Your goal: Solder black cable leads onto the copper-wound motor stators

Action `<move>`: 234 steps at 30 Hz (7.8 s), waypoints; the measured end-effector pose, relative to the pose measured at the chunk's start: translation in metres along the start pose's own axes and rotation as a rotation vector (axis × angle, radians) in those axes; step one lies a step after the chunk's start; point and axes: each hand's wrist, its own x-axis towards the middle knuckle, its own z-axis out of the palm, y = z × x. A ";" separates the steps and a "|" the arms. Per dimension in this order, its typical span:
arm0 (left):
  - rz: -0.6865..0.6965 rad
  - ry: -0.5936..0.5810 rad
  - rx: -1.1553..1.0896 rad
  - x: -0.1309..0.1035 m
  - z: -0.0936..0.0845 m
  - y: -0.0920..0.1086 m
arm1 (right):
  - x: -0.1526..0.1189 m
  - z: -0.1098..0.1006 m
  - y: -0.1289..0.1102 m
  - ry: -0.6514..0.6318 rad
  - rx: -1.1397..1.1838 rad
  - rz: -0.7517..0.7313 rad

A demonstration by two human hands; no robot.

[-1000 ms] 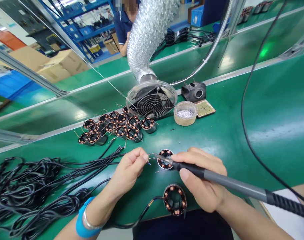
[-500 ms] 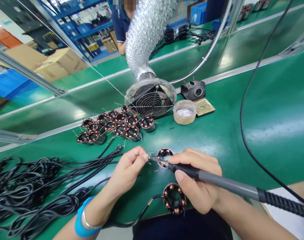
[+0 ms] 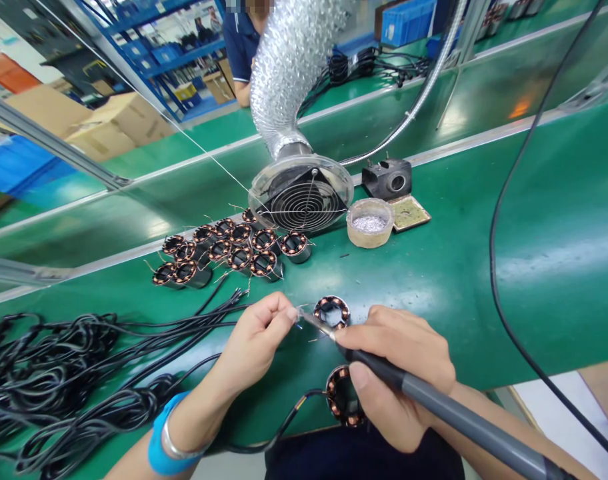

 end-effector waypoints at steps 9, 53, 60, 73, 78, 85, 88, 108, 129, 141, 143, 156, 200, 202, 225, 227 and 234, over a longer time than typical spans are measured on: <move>0.006 0.005 0.008 0.000 0.000 0.001 | -0.004 0.000 0.003 0.062 0.009 0.001; -0.019 -0.319 -0.179 -0.003 -0.008 -0.005 | 0.004 0.042 0.012 -0.052 -0.142 -0.020; -0.200 -0.221 -0.497 -0.002 0.005 -0.006 | -0.003 0.036 0.015 0.007 -0.142 0.056; -0.241 -0.093 -0.550 -0.004 0.015 -0.006 | 0.003 0.036 0.026 -0.058 -0.180 0.062; -0.250 -0.022 -0.534 -0.006 0.020 -0.003 | 0.005 0.034 0.027 -0.096 -0.142 -0.011; -0.197 -0.009 -0.439 -0.008 0.022 -0.010 | 0.003 0.035 0.024 -0.059 -0.057 0.097; -0.158 0.018 -0.365 -0.009 0.022 -0.015 | 0.001 0.039 0.023 -0.009 0.006 0.197; -0.115 0.040 -0.307 -0.010 0.025 -0.017 | 0.006 0.035 0.023 0.004 -0.086 -0.033; -0.080 0.062 -0.286 -0.012 0.029 -0.019 | -0.004 -0.019 -0.020 0.005 -0.053 0.241; -0.061 0.060 -0.265 -0.013 0.029 -0.019 | 0.000 -0.012 -0.021 -0.014 -0.016 0.219; -0.060 0.062 -0.260 -0.013 0.029 -0.018 | 0.000 -0.011 -0.022 -0.022 -0.002 0.211; -0.054 0.067 -0.245 -0.013 0.029 -0.014 | -0.007 -0.009 -0.023 -0.019 -0.044 0.069; -0.043 0.019 -0.284 -0.006 0.005 -0.010 | 0.018 0.030 0.051 -0.185 -0.061 -0.268; -0.066 0.030 -0.245 -0.006 0.005 -0.009 | 0.015 0.030 0.050 -0.209 -0.058 -0.248; -0.136 0.130 -0.213 -0.001 0.002 -0.008 | 0.012 0.032 0.052 -0.172 0.007 -0.184; -0.122 0.108 -0.201 -0.001 0.001 -0.008 | 0.014 0.032 0.052 -0.163 0.014 -0.173; -0.012 0.119 -0.039 -0.005 0.002 -0.009 | 0.023 0.031 0.048 -0.245 0.065 -0.105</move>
